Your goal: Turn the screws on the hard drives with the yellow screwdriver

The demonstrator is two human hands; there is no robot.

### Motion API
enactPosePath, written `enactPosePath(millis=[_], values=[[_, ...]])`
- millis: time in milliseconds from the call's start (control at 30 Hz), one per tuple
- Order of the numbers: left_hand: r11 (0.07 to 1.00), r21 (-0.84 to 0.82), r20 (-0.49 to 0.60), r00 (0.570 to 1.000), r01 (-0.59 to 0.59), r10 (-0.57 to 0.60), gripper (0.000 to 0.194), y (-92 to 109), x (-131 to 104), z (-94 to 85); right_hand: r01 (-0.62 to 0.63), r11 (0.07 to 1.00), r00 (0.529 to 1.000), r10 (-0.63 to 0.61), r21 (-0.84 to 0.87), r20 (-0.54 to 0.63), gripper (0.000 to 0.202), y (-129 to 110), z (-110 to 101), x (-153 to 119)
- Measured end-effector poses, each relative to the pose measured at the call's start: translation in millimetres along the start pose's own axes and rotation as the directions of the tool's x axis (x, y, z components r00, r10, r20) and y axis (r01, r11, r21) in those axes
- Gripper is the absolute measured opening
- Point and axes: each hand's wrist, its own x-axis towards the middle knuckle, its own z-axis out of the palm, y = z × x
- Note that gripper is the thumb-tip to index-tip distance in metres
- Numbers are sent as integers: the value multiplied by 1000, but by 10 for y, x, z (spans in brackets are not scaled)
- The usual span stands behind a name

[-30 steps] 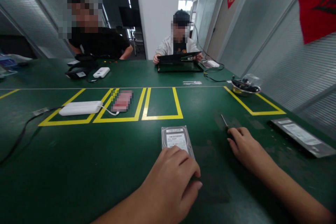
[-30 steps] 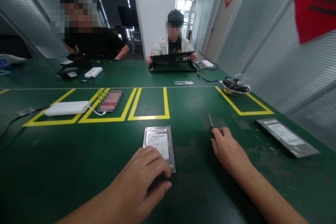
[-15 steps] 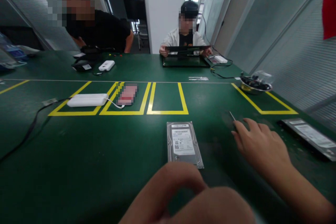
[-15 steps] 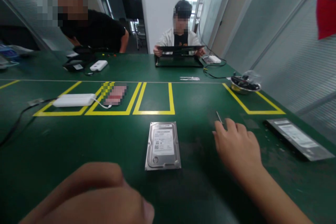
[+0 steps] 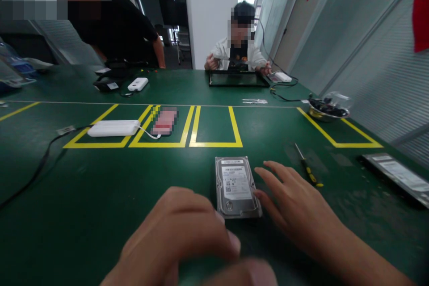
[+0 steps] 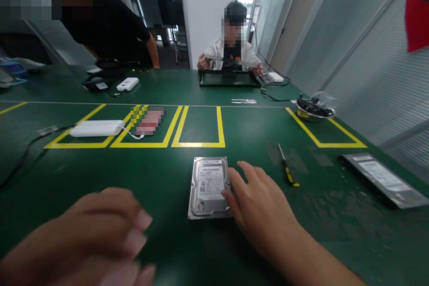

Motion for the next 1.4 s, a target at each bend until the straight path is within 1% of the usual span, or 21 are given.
enactPosePath(millis=[33, 67, 100, 133, 167, 233, 267, 300, 367, 467, 567, 700, 867, 933, 1033, 1133, 1200, 1300, 1400], values=[[1000, -6, -30, 1000, -3, 3, 25, -5, 22, 83, 1, 999, 1000, -1, 39, 8, 43, -57, -2, 20], [999, -12, -56, 998, 38, -39, 29, -40, 29, 167, -3, 997, 1000, 1, 75, 25, 45, -115, -3, 42], [997, -33, -4, 998, 64, -65, 27, -105, 20, 248, -10, 994, 999, 4, 108, 53, 48, -174, -3, 68], [985, -31, 19, 986, 168, -167, 23, -194, -2, 323, -20, 991, 996, 8, 136, 89, 52, -236, -4, 98], [962, -43, 21, 963, 270, -269, 18, -300, -34, 388, -32, 988, 992, 12, 154, 128, 57, -299, -6, 131], [881, -104, 50, 887, 462, -459, 9, -522, -109, 487, -62, 985, 980, 29, 159, 199, 67, -429, -8, 206], [840, -130, 59, 850, 526, -523, 6, -619, -145, 519, -75, 986, 973, 40, 150, 225, 71, -492, -7, 246], [806, -151, 72, 820, 572, -568, 8, -700, -176, 543, -87, 987, 968, 51, 136, 247, 74, -551, -3, 286], [758, -178, 69, 776, 628, -627, 12, -807, -218, 569, -96, 990, 956, 63, 102, 288, 77, -652, 17, 357], [732, -187, 59, 751, 656, -658, 15, -861, -243, 589, -80, 996, 942, 62, 39, 330, 71, -750, 72, 424], [728, -180, 59, 746, 662, -664, 16, -870, -252, 612, -75, 997, 944, 64, 19, 325, 61, -788, 120, 450], [739, -160, 54, 753, 655, -656, 16, -881, -263, 629, -101, 992, 947, 74, 70, 312, 52, -784, 126, 472], [744, -137, 67, 755, 654, -652, 16, -871, -257, 603, -69, 993, 949, 36, 93, 314, 50, -724, 87, 443], [746, -125, 67, 756, 654, -651, 16, -857, -253, 598, -35, 994, 948, 1, 103, 320, 49, -662, 73, 405], [753, -104, 73, 760, 650, -646, 15, -827, -257, 612, 57, 989, 939, -100, 137, 329, 46, -517, 55, 330], [769, -67, 94, 772, 635, -629, 12, -789, -273, 643, 140, 974, 927, -192, 177, 322, 51, -355, 38, 251], [784, -45, 109, 783, 620, -613, 10, -765, -288, 664, 158, 967, 923, -216, 199, 318, 55, -274, 32, 205], [798, -27, 124, 794, 602, -594, 9, -741, -307, 691, 129, 968, 937, -189, 214, 292, 52, -224, 43, 152], [808, -15, 136, 802, 589, -582, 8, -733, -316, 709, 15, 986, 964, -59, 168, 261, 47, -239, 83, 123]])
